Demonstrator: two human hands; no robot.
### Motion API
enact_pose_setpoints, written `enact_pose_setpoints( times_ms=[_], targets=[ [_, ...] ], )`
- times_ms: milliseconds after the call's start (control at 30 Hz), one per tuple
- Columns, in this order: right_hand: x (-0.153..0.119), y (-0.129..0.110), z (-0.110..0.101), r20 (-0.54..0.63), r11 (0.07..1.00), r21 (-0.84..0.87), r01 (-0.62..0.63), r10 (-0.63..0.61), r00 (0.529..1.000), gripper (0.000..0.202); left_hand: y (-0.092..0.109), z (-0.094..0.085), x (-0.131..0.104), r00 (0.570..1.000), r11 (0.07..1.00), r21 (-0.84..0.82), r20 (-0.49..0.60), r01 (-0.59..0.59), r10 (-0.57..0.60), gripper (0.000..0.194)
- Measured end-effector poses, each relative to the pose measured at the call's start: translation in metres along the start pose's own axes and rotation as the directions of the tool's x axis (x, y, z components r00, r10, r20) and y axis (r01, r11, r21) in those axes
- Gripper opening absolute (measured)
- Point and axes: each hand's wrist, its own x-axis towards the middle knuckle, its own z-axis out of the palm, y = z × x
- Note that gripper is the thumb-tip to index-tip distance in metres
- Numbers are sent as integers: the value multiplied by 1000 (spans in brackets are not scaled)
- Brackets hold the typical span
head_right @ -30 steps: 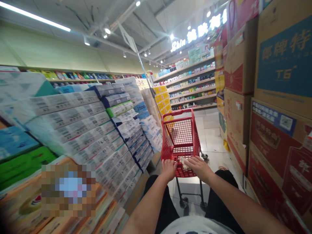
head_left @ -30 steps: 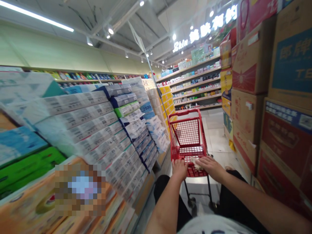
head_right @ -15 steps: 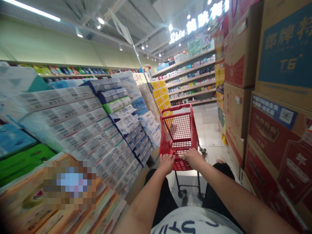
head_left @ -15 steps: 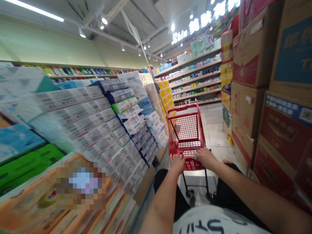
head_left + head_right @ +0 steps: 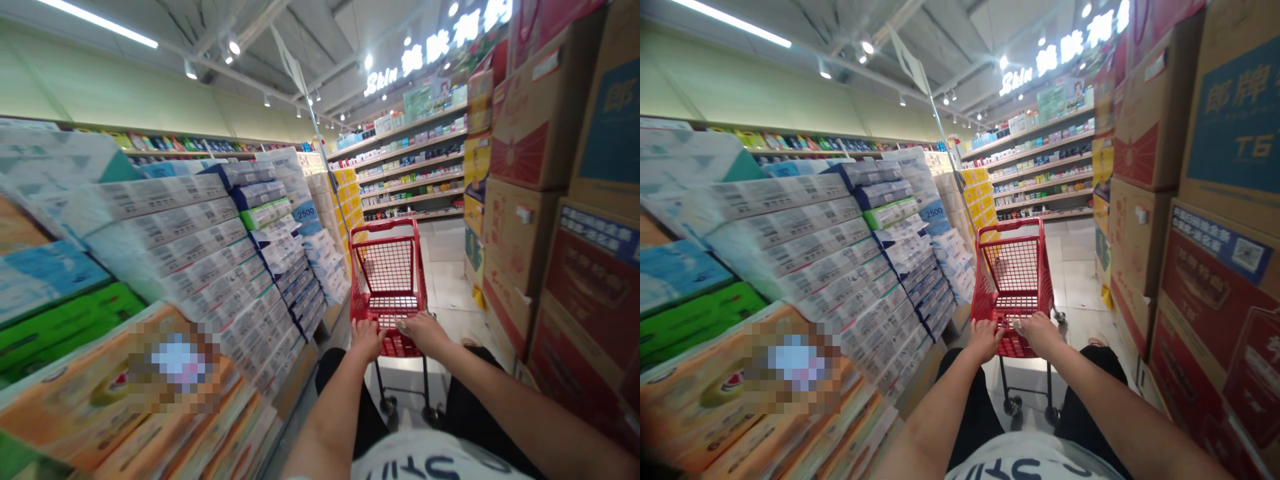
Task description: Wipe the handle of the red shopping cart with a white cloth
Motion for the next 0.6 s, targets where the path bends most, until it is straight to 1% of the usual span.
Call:
enact_pose_setpoints(
  times_ms=[67, 100, 133, 267, 367, 433, 533, 600],
  targets=[
    [7, 4, -3, 105, 999, -50, -3, 9, 994, 32, 4, 2, -2, 1000, 1000, -14, -9, -22, 21, 52],
    [10, 6, -3, 143, 997, -71, 15, -5, 990, 30, 5, 2, -3, 999, 999, -23, -13, -32, 31, 52],
    [12, 9, -1, 143, 996, -84, 21, -9, 990, 30, 7, 3, -5, 999, 999, -33, -17, -41, 40, 52],
    [4, 19, 13, 6, 998, -16, 67, -66, 998, 34, 9, 6, -4, 999, 997, -66, -16, -37, 36, 54],
    [-12, 27, 25, -36, 991, 57, 123, -121, 992, 37, 8, 9, -1, 1000, 996, -86, -12, -26, 25, 56],
    [-22, 32, 29, -76, 982, 87, 170, -163, 984, 35, 8, 10, 1, 1000, 995, -99, -9, -23, 23, 58],
    [-28, 36, 29, -141, 973, 102, 208, -193, 971, 37, 8, 10, 3, 1000, 993, -113, -6, -20, 20, 58],
    [-25, 37, 23, -123, 978, 109, 176, -162, 979, 35, 9, 11, 3, 1000, 993, -116, -5, -14, 14, 59]
  ],
)
